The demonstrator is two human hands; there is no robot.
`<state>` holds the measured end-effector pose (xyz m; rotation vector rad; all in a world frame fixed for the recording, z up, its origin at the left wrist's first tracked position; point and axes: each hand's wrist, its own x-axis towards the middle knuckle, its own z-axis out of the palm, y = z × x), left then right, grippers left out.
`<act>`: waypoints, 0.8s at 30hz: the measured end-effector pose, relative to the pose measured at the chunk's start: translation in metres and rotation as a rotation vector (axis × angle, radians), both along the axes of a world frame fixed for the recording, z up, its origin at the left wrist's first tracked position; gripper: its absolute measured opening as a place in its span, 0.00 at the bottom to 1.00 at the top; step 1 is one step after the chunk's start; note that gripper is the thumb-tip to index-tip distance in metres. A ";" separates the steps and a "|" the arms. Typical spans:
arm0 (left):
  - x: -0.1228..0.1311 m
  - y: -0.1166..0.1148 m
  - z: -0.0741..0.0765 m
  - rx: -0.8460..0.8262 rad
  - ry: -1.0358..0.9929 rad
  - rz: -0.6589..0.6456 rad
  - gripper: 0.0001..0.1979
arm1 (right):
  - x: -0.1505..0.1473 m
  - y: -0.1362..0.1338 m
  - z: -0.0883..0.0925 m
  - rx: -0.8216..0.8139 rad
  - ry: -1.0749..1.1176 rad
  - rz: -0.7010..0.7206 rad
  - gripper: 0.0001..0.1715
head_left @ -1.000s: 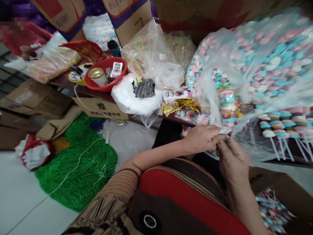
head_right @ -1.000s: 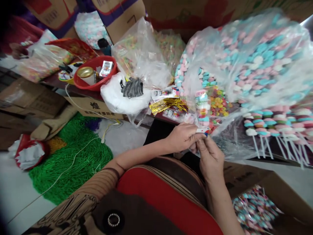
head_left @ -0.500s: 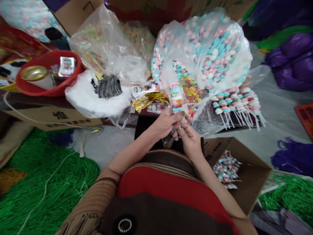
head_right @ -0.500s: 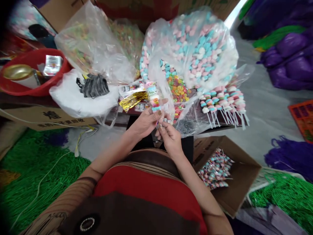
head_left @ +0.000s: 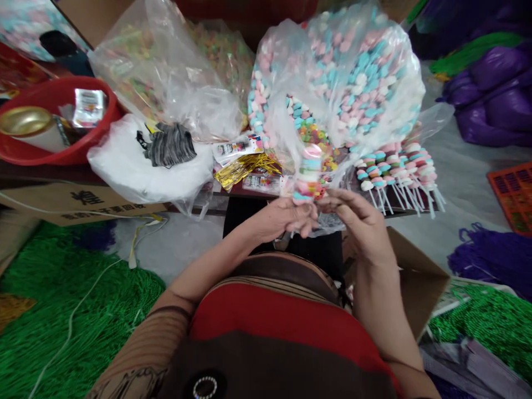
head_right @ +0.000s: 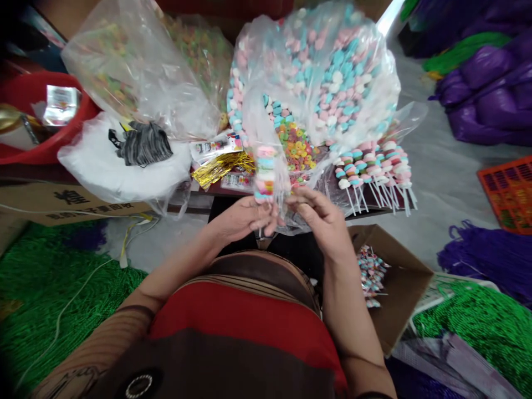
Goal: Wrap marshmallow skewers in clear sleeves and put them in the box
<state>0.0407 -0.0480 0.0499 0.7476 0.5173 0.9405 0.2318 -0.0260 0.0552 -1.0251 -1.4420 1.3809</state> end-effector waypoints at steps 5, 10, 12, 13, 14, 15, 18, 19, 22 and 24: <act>0.018 -0.008 -0.008 -0.010 -0.099 -0.408 0.28 | -0.018 -0.001 0.012 -0.269 0.236 0.261 0.31; 0.003 0.003 -0.012 0.146 0.595 0.172 0.22 | -0.066 0.005 -0.002 -0.086 0.255 -0.215 0.22; -0.005 0.006 -0.013 0.179 0.742 0.343 0.19 | -0.073 0.010 -0.005 -0.010 0.184 -0.286 0.23; -0.008 0.006 -0.014 0.173 0.698 0.337 0.20 | -0.072 0.012 -0.004 -0.016 0.158 -0.245 0.24; -0.010 0.005 -0.014 0.155 0.587 0.263 0.22 | -0.069 0.014 -0.002 -0.046 0.142 -0.164 0.26; -0.011 0.004 -0.015 0.126 0.432 0.147 0.24 | -0.065 0.016 0.002 -0.084 0.136 -0.060 0.28; -0.013 0.001 -0.015 0.032 0.031 -0.138 0.28 | -0.058 0.021 0.013 -0.150 0.145 0.160 0.32; -0.013 0.001 -0.015 0.022 0.010 -0.132 0.28 | -0.060 0.022 0.015 -0.145 0.146 0.160 0.31; -0.018 0.005 -0.014 0.084 0.347 0.175 0.21 | -0.077 0.026 0.009 -0.075 0.121 0.002 0.25; -0.025 0.009 -0.014 0.136 0.672 0.443 0.13 | -0.092 0.030 0.000 -0.018 0.091 -0.090 0.23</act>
